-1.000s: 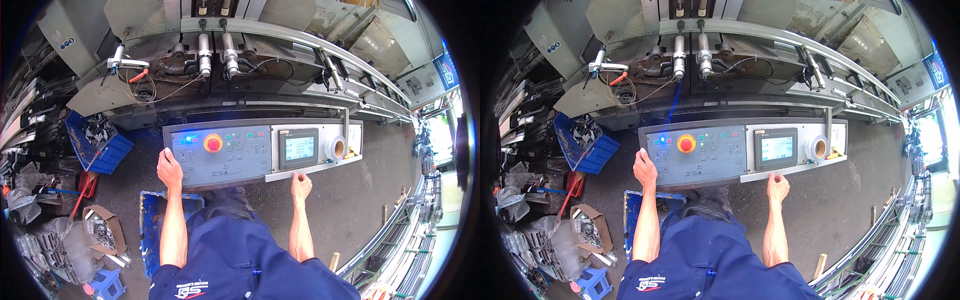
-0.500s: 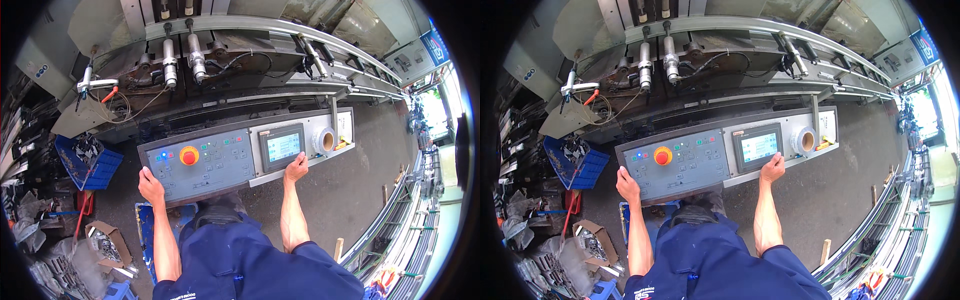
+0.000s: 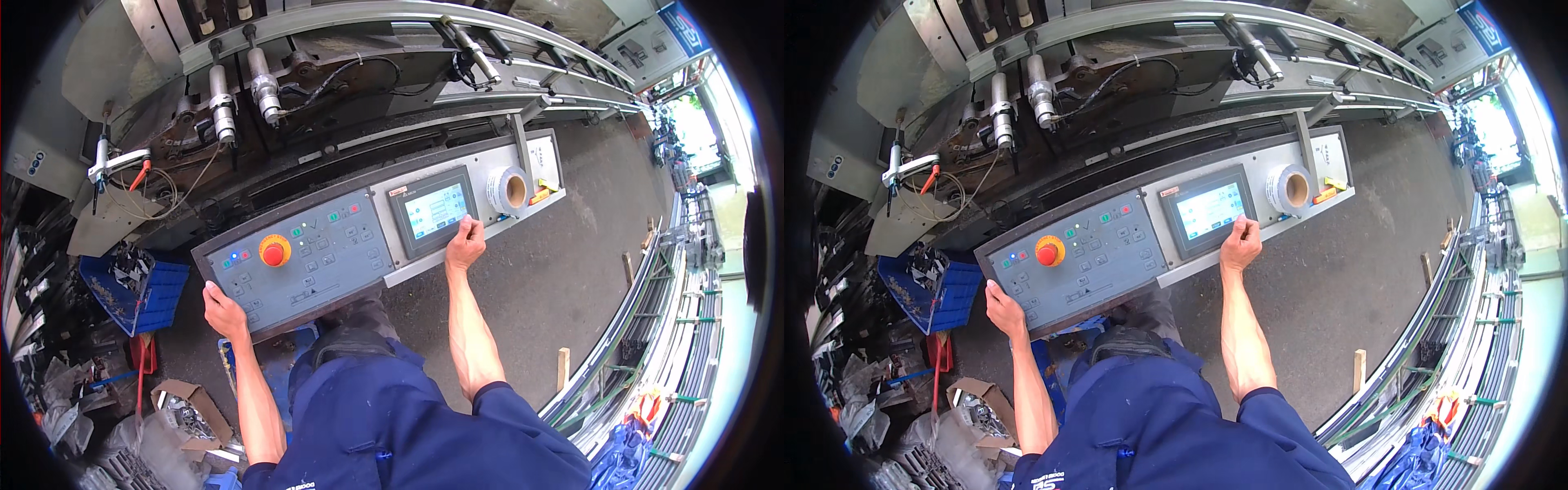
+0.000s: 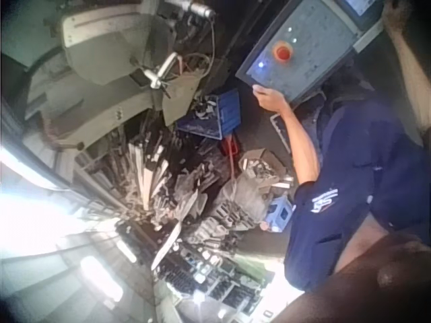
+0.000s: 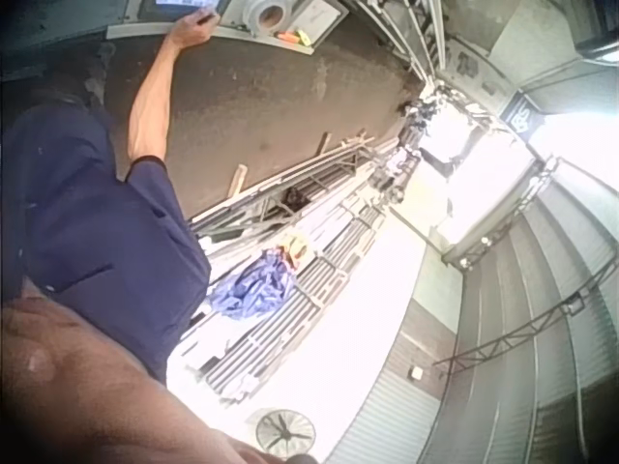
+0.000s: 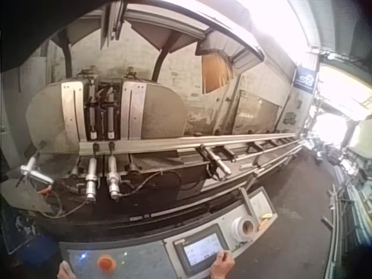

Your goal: Operating a double-head industrial cutting machine to prepare a metal profile for assembly.

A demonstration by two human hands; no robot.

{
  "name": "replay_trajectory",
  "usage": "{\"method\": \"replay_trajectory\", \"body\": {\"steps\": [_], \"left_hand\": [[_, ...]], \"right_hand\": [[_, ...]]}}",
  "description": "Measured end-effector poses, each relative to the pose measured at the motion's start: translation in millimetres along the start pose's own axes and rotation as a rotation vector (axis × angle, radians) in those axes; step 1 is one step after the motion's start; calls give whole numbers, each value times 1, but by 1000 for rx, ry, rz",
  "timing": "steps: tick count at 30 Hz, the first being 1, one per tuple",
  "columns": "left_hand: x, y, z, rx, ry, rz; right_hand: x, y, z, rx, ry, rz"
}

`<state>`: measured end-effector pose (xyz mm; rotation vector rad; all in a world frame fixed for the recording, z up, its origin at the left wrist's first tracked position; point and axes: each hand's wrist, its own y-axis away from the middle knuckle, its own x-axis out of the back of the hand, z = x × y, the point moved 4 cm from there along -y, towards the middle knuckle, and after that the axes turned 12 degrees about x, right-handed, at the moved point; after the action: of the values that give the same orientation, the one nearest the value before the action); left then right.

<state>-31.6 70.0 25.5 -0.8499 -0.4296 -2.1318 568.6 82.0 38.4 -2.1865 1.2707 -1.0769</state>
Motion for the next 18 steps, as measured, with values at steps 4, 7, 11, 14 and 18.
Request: {"method": "replay_trajectory", "body": {"steps": [4, 7, 11, 14, 18], "left_hand": [[7, 2, 1, -25, 39, 28], [10, 3, 0, 15, 27, -25], [9, 4, 3, 11, 26, -38], [6, 4, 3, 3, 27, -23], [8, 2, 0, -15, 72, -19]], "right_hand": [[21, 21, -28, 55, -181, -160], [41, 42, -54, 203, -102, -334], [38, 39, -67, 297, 22, -422], [34, 33, -69, 387, 103, -436], [34, 19, -73, 422, 118, -432]]}}
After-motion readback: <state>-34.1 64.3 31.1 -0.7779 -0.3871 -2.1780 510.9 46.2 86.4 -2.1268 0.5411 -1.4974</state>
